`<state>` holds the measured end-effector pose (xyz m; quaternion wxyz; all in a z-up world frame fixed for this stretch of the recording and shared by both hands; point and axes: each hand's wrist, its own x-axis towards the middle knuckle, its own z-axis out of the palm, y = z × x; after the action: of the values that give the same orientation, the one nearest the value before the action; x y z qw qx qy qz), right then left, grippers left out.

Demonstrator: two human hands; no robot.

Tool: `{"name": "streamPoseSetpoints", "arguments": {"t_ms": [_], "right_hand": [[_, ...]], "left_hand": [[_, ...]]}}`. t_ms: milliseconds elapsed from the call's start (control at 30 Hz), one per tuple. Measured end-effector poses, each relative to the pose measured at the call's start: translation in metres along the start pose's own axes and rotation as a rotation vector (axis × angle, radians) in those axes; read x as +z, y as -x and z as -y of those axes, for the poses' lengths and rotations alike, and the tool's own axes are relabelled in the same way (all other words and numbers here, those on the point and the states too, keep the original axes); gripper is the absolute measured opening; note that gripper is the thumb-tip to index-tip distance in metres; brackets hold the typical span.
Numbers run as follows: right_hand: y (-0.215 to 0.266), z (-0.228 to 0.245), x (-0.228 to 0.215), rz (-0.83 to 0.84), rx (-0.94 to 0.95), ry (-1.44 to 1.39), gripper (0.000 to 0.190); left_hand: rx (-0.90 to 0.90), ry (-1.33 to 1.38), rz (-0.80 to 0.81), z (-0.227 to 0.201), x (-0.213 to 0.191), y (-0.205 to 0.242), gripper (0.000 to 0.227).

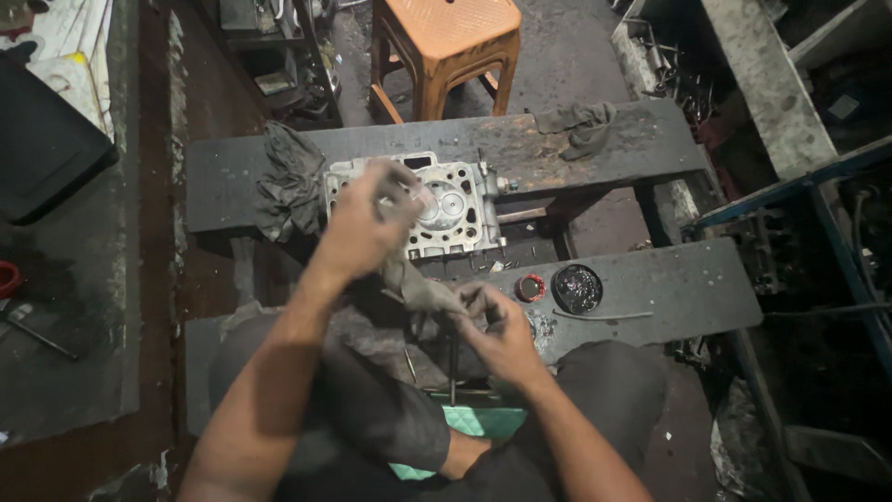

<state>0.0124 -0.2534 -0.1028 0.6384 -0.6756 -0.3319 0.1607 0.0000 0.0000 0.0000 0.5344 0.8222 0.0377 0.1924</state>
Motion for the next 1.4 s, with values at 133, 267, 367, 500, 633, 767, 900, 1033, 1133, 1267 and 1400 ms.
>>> {"name": "streamPoseSetpoints", "arguments": {"t_ms": [133, 267, 367, 500, 633, 767, 900, 1033, 1133, 1267, 1400], "right_hand": [[0.002, -0.006, -0.004, -0.217, 0.072, -0.154, 0.019], [-0.002, 0.018, -0.006, -0.312, 0.070, -0.176, 0.023], [-0.008, 0.037, -0.009, -0.254, 0.079, -0.094, 0.031], [-0.011, 0.036, -0.015, -0.062, 0.007, 0.122, 0.013], [-0.005, 0.020, -0.014, -0.078, -0.038, 0.073, 0.016], [-0.009, 0.011, -0.019, -0.179, 0.183, -0.227, 0.016], [-0.025, 0.029, -0.037, -0.232, 0.127, -1.199, 0.054], [-0.055, 0.062, -0.067, 0.079, -0.236, -1.366, 0.057], [-0.100, 0.080, -0.072, 0.044, -0.242, -1.277, 0.056], [-0.152, 0.107, -0.069, -0.021, -0.215, -1.164, 0.056], [-0.169, 0.120, -0.062, -0.047, -0.268, -1.057, 0.054]], "left_hand": [[-0.105, -0.283, 0.732, -0.015, 0.012, 0.013, 0.052], [-0.011, -0.387, 0.846, -0.009, 0.024, 0.020, 0.036], [0.228, -0.226, 0.680, 0.001, 0.014, 0.014, 0.028], [0.505, 0.023, 0.431, -0.003, 0.007, 0.009, 0.021], [-0.024, 0.256, 0.390, -0.007, 0.018, 0.012, 0.021], [-0.095, -0.040, 0.223, 0.000, 0.022, 0.006, 0.024], [-0.317, 0.139, -0.017, 0.024, 0.015, -0.003, 0.022], [-0.368, 0.695, -0.234, 0.061, -0.016, -0.018, 0.022], [-0.208, 0.885, -0.281, 0.083, -0.033, -0.026, 0.026], [-0.134, 0.651, -0.338, 0.078, -0.036, -0.024, 0.030], [0.110, -0.038, -0.325, 0.048, -0.004, -0.005, 0.034]]}}
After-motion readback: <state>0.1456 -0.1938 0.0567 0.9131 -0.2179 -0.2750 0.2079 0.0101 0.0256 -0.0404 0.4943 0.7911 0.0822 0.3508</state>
